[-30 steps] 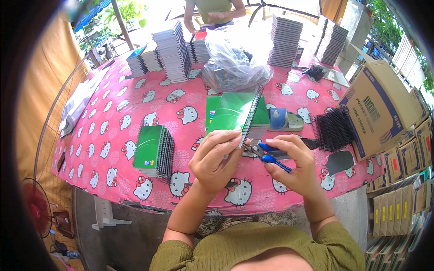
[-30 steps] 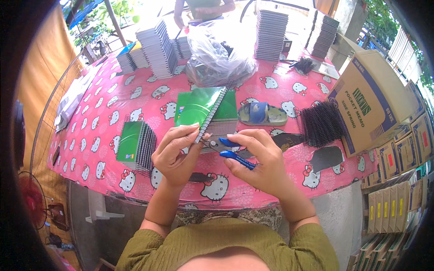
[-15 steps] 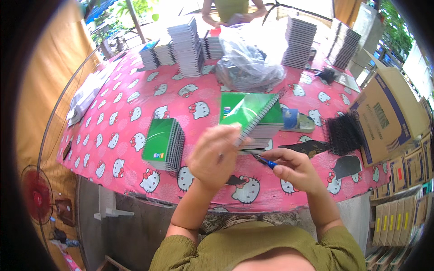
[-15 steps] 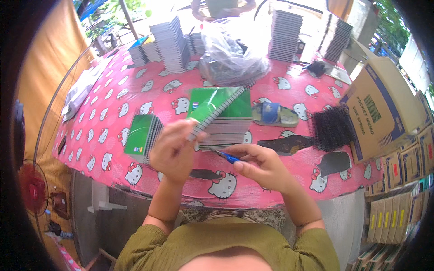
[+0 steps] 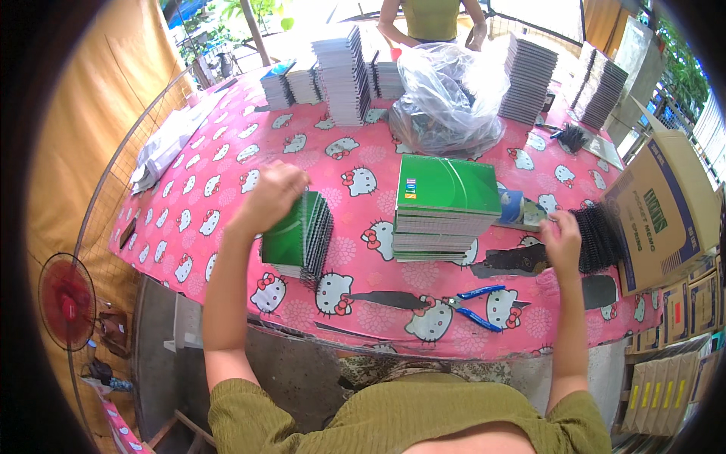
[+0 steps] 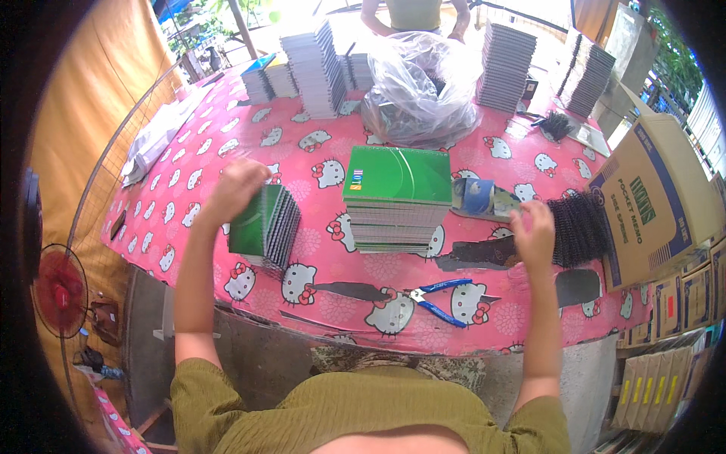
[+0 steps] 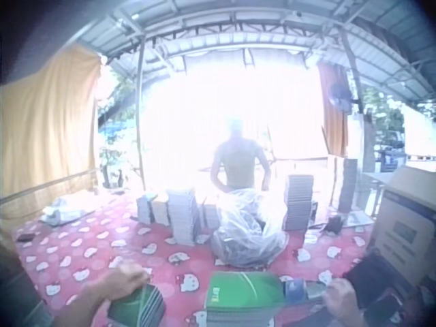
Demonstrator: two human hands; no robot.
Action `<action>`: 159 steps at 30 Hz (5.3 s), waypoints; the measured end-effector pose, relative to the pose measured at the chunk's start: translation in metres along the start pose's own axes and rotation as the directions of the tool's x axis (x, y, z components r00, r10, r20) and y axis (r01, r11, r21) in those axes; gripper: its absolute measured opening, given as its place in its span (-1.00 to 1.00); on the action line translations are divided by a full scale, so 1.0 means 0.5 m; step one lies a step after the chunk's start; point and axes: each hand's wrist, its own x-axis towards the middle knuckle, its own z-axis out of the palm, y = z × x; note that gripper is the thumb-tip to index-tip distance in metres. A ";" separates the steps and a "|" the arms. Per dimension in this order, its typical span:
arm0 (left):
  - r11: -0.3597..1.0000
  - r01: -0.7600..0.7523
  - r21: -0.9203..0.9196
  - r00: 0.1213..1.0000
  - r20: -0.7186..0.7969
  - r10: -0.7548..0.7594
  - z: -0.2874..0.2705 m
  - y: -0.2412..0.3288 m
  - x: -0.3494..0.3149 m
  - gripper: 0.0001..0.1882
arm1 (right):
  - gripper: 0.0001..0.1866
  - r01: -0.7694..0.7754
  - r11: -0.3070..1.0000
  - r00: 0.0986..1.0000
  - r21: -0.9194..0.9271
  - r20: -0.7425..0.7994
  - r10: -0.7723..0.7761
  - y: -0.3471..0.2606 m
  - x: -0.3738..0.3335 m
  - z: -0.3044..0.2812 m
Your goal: The person manually inserts a wire spiral into the pre-punched holes of a green notebook cover and a stack of paper, then uses a pair of pliers to crimp the ends of the wire.
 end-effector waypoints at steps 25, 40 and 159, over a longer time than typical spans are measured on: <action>0.947 -0.168 -0.275 0.934 -0.352 0.063 0.035 0.107 0.157 -0.74 | -0.83 -0.155 0.951 0.988 -0.267 -0.031 0.152 0.170 0.106 -0.036; 0.902 -0.097 -0.421 0.994 -0.077 0.071 0.053 0.342 0.317 -0.84 | -0.75 -0.046 0.797 0.986 0.602 0.153 -0.059 -0.225 0.166 -0.096; 0.763 -0.397 -0.509 0.712 -0.696 -0.094 0.154 0.447 0.058 -0.75 | -0.51 0.250 0.846 0.958 0.471 0.008 -0.287 -0.340 -0.066 -0.113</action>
